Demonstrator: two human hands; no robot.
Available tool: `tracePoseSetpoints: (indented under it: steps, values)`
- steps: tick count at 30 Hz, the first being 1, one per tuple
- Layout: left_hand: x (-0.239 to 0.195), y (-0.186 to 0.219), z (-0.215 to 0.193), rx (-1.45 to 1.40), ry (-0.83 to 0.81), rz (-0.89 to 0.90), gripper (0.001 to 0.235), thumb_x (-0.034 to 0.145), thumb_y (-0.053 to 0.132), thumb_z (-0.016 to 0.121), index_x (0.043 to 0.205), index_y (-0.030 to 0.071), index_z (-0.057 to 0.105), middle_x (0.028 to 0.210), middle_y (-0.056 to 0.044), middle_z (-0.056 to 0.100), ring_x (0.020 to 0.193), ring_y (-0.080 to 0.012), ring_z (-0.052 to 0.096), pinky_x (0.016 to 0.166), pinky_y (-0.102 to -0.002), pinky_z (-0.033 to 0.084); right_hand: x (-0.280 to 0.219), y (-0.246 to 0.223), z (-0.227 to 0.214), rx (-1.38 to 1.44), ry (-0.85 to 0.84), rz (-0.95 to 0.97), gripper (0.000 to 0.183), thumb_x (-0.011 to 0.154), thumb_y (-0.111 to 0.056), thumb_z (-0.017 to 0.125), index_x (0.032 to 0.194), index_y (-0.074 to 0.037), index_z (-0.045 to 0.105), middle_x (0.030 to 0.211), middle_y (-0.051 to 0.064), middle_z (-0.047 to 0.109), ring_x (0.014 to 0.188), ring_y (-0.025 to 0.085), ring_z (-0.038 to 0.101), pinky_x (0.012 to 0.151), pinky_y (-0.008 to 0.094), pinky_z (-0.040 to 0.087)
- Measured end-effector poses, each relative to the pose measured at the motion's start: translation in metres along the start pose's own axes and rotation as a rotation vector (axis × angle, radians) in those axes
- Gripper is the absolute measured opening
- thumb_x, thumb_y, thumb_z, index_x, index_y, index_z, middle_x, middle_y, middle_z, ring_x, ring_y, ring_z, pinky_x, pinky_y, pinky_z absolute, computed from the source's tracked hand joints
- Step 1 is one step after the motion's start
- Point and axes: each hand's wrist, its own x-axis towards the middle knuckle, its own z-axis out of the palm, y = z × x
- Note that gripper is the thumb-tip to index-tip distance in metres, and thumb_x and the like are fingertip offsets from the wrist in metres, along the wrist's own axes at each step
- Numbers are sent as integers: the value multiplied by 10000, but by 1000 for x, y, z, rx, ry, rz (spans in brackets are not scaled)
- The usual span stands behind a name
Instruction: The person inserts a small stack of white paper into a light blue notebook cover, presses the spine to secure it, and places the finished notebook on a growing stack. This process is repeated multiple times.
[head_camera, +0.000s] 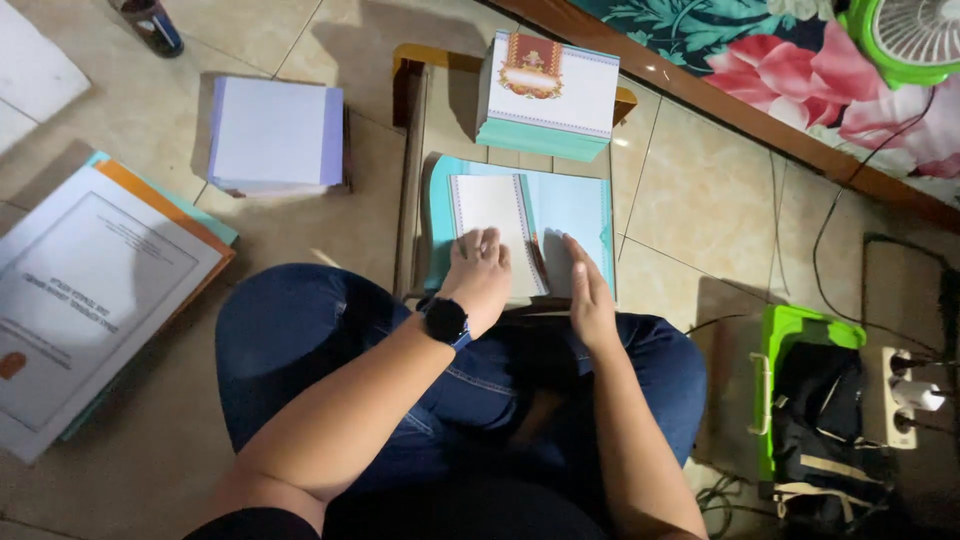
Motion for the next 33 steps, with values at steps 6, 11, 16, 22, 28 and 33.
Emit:
tracePoseSetpoints:
  steps: [6,11,16,22,28,33]
  values:
    - [-17,-18,-60,-352,195,235,175,1007,131,472,1056,123,640,937,-85,726,789,-359,732,610,-483,593,5,27,1,421,213,-22,402,1050,-8,488,1449,-29,523,1365,193,618,1319,358,581,1135,505,437]
    - [-8,-16,-76,-865,304,201,255,1073,269,474,1084,86,652,913,-126,739,958,-341,719,755,-429,586,18,31,-5,806,230,-12,713,976,54,542,1604,-96,238,1412,181,501,1269,320,576,977,444,562]
    - [41,-20,-89,-1229,446,72,339,1087,282,509,1177,-10,656,1076,-251,721,1102,-291,688,902,-457,559,61,13,-35,660,224,-106,674,965,64,609,1542,-66,285,1193,84,527,1022,159,565,707,195,487]
    - [147,-67,-101,-1456,458,125,401,1036,310,485,1333,43,519,1119,-130,716,846,-178,768,588,-237,680,138,-14,-71,619,237,-155,562,1062,110,505,1494,-120,229,1241,172,559,931,167,579,741,247,474]
    - [194,-83,-78,-939,831,-66,258,1006,261,526,1196,88,547,983,-94,759,793,-213,746,674,-331,582,178,-6,-70,578,214,-373,833,863,267,322,1538,-219,268,1339,191,433,1007,243,535,846,314,465]
    - [197,-90,-65,-882,851,-95,479,917,225,721,1306,23,527,1072,-136,780,895,-245,802,738,-313,629,184,17,-49,316,318,-321,606,971,214,611,1515,57,393,1212,160,571,1041,205,565,919,301,503]
